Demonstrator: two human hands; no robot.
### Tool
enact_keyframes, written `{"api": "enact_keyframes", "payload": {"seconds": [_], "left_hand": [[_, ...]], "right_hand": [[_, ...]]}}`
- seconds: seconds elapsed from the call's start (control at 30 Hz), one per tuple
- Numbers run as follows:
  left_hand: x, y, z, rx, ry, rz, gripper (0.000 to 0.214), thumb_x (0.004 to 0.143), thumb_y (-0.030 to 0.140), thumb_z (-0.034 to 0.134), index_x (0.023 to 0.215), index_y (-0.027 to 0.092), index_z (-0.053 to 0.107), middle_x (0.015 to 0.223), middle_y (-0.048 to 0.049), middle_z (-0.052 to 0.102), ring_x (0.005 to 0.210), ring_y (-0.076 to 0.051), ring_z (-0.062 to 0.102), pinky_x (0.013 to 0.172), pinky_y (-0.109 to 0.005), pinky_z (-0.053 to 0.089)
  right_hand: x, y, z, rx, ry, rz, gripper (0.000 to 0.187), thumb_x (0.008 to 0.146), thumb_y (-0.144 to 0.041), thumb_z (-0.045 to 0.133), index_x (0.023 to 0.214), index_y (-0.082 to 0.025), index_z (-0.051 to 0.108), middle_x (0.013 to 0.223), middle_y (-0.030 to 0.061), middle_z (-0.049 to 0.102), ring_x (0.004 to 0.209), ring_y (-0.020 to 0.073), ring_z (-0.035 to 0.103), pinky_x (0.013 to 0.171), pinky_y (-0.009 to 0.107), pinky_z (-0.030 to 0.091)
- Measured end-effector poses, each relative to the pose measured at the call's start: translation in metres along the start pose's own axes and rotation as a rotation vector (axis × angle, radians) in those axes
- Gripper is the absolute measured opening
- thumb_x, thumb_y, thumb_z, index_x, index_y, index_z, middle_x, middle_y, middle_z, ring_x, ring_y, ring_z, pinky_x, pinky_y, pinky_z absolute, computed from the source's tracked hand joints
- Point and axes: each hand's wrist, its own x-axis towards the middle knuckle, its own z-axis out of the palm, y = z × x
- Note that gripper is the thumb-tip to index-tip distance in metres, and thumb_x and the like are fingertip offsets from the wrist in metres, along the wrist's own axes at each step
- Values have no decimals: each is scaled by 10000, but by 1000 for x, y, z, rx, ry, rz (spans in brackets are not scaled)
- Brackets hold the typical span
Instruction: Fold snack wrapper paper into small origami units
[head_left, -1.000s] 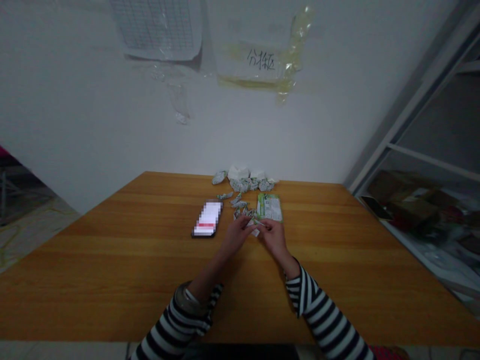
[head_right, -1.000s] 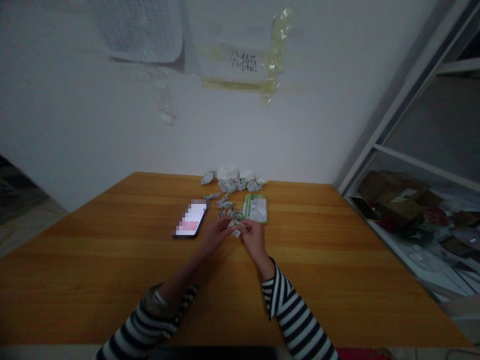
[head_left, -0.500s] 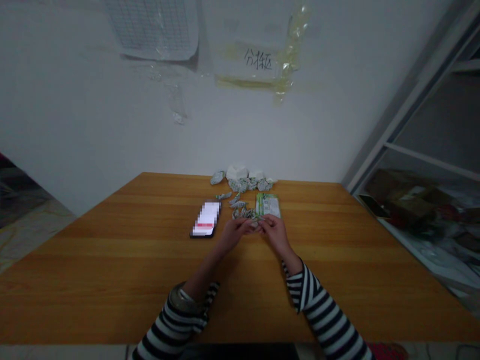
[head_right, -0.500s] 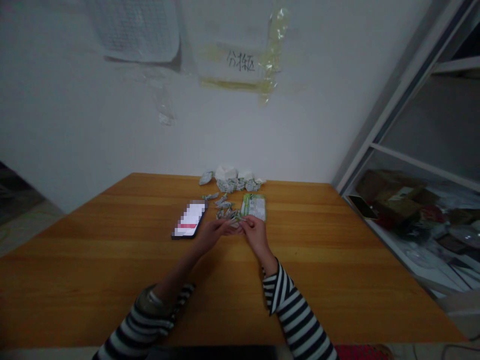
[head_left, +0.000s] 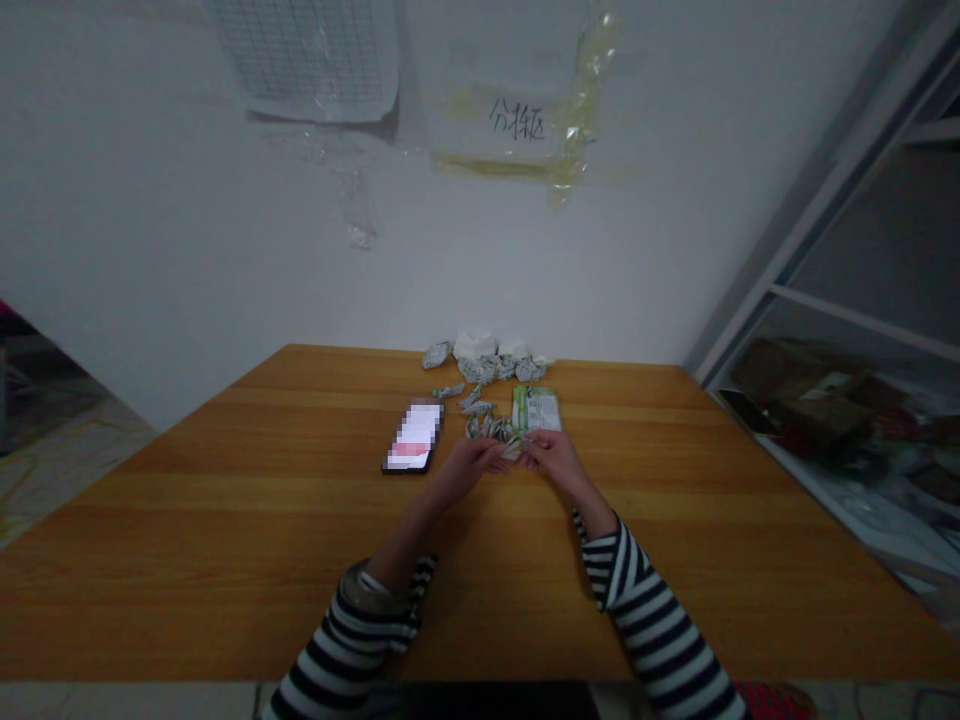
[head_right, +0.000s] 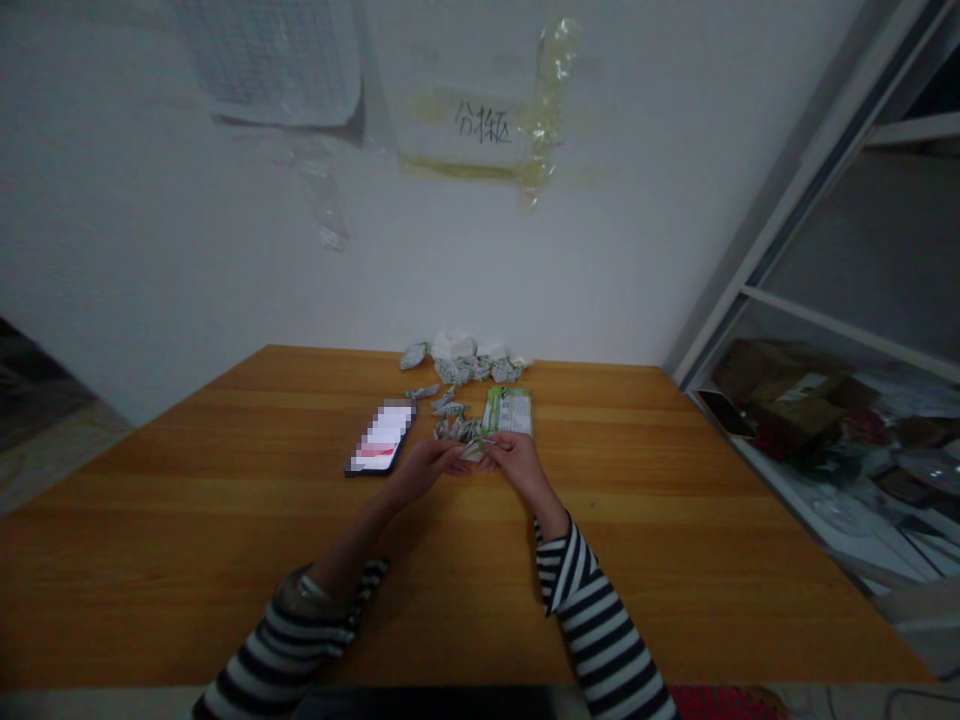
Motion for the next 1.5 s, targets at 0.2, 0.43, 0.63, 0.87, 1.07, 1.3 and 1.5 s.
{"api": "enact_keyframes", "payload": {"seconds": [0.2,0.43,0.63,0.87,1.07,1.3,1.5], "left_hand": [[-1,3,0,-71,-43,-69,448,742,594,624,781,150,667,703,-36,722,697,-220,719,661,-317,575],[0,3,-1,-114,-68,-82,463,710,606,651,727,144,674,703,-54,730,670,-219,714,635,-318,570],[-1,2,0,-116,-84,-107,486,747,620,605,748,138,673,658,-57,725,629,-212,713,604,-299,563],[-6,6,2,-120,-158,-89,401,790,554,598,809,155,637,742,-36,710,696,-200,714,630,-286,562],[-1,2,4,-178,-48,61,323,743,355,713,985,143,680,912,-58,722,808,-183,680,751,-310,548],[3,-1,-7,-170,183,18,286,653,255,773,913,134,769,908,-92,769,843,-244,706,857,-392,530],[-2,9,-7,-153,204,-15,328,638,262,796,943,144,767,882,-88,773,793,-248,718,806,-383,556]], "right_hand": [[-1,-3,-4,-13,-31,2,365,595,-517,786,633,-166,692,504,17,676,409,118,550,429,216,418],[-2,-5,-2,-24,-89,-21,394,638,-564,747,663,-173,703,557,40,709,435,136,581,458,236,457],[-1,-1,-4,-33,-76,-33,394,652,-557,741,639,-166,695,541,36,700,413,125,561,441,227,442],[-2,-1,-7,-35,-98,-22,399,659,-562,736,654,-165,704,555,30,697,446,130,571,470,233,449],[-3,-7,-8,5,-112,-52,372,693,-516,734,829,-169,737,654,19,720,554,143,627,569,249,492],[-7,-4,-3,31,-149,-85,369,644,-323,801,984,-191,745,871,45,762,771,183,691,725,291,526],[-4,-1,-5,-97,38,-202,276,633,-276,799,897,-196,780,771,44,757,647,158,652,612,253,505]]}}
